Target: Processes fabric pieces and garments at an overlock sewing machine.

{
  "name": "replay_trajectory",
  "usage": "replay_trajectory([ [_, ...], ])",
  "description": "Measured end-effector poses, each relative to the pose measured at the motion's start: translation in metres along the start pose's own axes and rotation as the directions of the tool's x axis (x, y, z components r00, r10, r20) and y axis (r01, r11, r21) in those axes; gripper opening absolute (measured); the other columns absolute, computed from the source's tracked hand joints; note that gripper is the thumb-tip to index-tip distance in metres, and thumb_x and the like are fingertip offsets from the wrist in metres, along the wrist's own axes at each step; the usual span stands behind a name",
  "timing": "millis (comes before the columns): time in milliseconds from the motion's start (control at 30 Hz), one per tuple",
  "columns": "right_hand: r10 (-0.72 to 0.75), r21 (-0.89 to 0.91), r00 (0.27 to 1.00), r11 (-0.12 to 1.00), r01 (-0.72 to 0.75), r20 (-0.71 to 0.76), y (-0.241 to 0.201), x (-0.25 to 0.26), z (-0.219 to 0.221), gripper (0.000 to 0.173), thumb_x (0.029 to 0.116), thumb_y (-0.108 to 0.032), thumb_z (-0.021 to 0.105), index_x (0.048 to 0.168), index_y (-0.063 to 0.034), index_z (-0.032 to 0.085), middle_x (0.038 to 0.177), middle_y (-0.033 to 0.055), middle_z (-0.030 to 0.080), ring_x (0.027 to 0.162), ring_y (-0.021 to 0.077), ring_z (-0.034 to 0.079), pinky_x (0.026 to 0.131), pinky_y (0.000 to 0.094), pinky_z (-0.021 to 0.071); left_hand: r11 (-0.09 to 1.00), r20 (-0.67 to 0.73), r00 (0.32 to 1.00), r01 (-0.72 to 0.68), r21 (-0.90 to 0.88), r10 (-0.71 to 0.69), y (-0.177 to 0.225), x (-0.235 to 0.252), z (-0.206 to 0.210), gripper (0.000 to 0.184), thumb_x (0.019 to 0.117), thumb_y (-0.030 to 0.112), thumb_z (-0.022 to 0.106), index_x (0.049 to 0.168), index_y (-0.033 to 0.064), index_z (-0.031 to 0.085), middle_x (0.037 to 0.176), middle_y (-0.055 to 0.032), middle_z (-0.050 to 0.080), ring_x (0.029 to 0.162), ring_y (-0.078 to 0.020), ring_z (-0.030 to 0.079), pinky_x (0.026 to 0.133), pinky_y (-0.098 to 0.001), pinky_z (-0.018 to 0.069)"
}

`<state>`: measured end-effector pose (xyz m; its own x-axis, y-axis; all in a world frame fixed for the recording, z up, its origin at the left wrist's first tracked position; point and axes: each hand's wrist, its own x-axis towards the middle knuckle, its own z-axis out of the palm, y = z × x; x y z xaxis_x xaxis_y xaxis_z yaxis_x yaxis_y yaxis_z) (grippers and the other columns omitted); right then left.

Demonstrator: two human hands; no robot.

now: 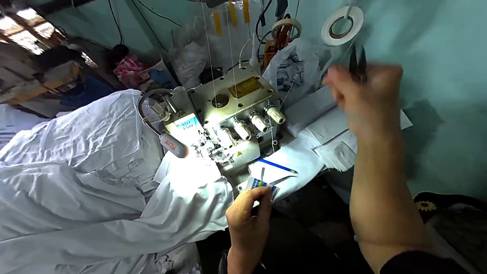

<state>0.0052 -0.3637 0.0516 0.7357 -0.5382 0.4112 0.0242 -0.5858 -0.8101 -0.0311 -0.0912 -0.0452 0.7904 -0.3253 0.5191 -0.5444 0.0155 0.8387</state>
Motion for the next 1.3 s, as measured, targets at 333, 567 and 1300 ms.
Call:
replay_trajectory([
  [333,-0.184,0.092,0.981,0.980,0.178,0.061,-0.016,-0.042,0.015,0.014,0.0979,-0.014,0.065,0.091,-0.0030,0.070,0.076,-0.0071,0.064,0.064,-0.0066,0.055,0.060,0.0129,0.0479,0.981,0.018,0.999,-0.041,0.189,0.039,0.015,0.001,-0.035,0.010,0.0974,0.008,0.065,0.102,0.0040,0.073,0.093,0.0002,0.073,0.085,-0.0062,0.069,0.080,-0.0236,0.0602],
  [567,-0.101,-0.451,0.986,0.892,0.031,-0.133,-0.001,-0.084,-0.021,0.058,0.1017,-0.041,0.064,0.137,0.0032,0.056,0.100,0.0243,0.066,0.081,0.0314,0.065,0.073,0.0486,0.0542,0.961,-0.025,0.966,0.255,-0.106,-0.259,0.003,0.000,-0.057,0.048,0.0855,-0.007,0.074,0.125,0.0011,0.049,0.098,-0.0066,0.072,0.081,-0.0151,0.072,0.077,-0.0332,0.0638],
  [1300,-0.034,0.146,0.995,0.988,0.047,-0.093,0.017,-0.065,0.070,0.012,0.0942,-0.011,0.069,0.098,0.0002,0.071,0.079,0.0019,0.066,0.062,-0.0017,0.055,0.059,0.0152,0.0471,0.902,-0.064,0.918,0.369,-0.224,-0.391,0.001,-0.018,-0.070,0.023,0.0807,-0.005,0.077,0.101,0.0038,0.069,0.089,-0.0056,0.075,0.078,-0.0124,0.073,0.074,-0.0275,0.0626],
])
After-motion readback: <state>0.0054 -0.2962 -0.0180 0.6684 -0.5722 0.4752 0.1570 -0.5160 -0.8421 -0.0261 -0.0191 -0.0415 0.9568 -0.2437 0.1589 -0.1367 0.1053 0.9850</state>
